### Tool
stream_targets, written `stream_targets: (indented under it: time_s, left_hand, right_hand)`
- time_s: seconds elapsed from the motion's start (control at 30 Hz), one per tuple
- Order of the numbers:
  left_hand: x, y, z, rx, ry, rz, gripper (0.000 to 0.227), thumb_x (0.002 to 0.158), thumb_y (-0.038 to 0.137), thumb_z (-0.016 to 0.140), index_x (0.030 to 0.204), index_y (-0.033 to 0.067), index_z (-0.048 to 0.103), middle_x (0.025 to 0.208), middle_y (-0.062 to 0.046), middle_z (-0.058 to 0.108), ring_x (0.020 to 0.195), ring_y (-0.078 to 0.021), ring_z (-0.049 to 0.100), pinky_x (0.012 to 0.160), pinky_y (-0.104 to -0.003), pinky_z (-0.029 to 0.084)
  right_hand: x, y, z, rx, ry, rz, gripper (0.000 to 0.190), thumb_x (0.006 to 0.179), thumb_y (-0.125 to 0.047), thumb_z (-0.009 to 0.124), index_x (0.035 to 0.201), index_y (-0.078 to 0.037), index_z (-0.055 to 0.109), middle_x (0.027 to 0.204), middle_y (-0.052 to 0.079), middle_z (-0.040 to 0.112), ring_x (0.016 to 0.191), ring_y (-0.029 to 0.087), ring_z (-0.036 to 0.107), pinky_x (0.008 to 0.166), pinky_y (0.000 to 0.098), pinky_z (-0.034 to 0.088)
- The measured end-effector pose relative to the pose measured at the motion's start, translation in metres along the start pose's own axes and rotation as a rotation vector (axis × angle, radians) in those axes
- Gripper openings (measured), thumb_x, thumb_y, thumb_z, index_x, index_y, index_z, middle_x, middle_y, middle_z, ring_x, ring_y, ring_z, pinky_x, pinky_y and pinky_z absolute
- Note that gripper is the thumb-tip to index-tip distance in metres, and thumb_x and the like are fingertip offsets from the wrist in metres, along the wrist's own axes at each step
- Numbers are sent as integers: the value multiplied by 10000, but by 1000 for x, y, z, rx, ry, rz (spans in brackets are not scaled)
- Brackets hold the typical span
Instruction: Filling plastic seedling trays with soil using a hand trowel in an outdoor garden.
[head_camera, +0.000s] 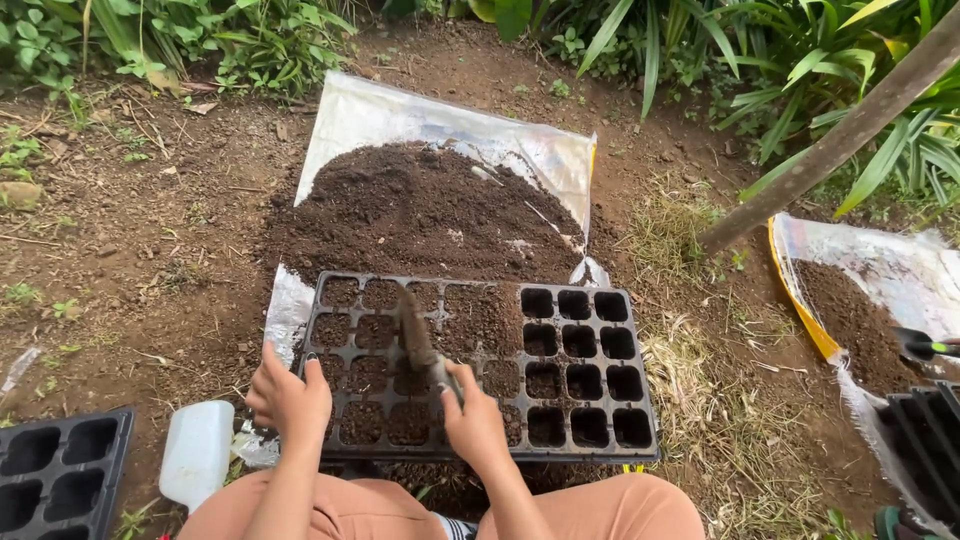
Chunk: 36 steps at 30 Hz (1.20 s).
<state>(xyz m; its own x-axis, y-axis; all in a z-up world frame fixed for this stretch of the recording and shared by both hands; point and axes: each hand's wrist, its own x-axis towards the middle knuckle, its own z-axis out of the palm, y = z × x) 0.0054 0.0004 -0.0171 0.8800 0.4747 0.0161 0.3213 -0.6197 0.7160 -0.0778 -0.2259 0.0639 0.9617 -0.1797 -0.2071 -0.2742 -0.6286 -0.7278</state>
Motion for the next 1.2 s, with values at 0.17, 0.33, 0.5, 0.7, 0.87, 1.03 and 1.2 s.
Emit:
stream_targets:
  time_s: [0.17,0.33,0.5,0.7,0.87,1.03,1.2]
  left_hand:
    - [-2,-1,-3,3,2,4,719,943,285,522,1585,120,244,1461,-287,370,1236,-457,311,1001,-588,234]
    - [-3,2,-5,-1,-5,-1,714,950,294,508,1588,121,238,1458,-291,367,1244,-460,309,1005,-592,230]
    - [-3,-2,-5,-9,4,-9,725,943,302,525,1590,124,250,1429,-289,388,1229,-465,318,1005,-596,230]
    - [-2,0,4,1,-12,10,724,943,307,503,1587,120,229,1479,-281,358,1225,-468,305,997,-602,238]
    - [-1,3,0,5,-17,9,732,938,277,509,1597,140,222,1466,-289,378,1259,-463,301,987,-583,252]
    - [0,1,0,-16,-12,7,729,938,284,501,1592,117,224,1478,-281,348,1231,-453,293,994,-572,225]
    - [-2,0,3,-14,-12,19,723,946,298,492,1592,115,222,1474,-282,346,1206,-449,299,983,-568,224]
  right_hand:
    - [-2,23,-40,-18,127,161,395,986,-236,536,1368,-335,538,1202,166,741,810,271,789,658,431,622]
    - [-20,35,-80,69,197,285,421,990,-196,521,1395,-308,551,964,75,786,598,133,648,500,286,472]
    - [-26,53,-92,64,300,386,423,1017,-219,506,1432,-301,518,1073,128,772,663,165,687,521,295,506]
    - [-7,8,-75,154,249,284,408,1005,-190,528,1407,-257,539,928,89,760,593,118,627,452,245,453]
    - [34,-27,-25,-251,89,-46,340,989,-177,521,1324,-239,520,1084,98,733,863,293,729,711,447,586]
    - [48,-2,-49,-363,107,108,374,1044,-215,481,1410,-289,462,915,80,705,623,169,643,502,305,524]
    - [46,43,-101,-305,257,249,269,1052,-214,467,1316,-252,502,828,59,701,574,143,628,458,261,507]
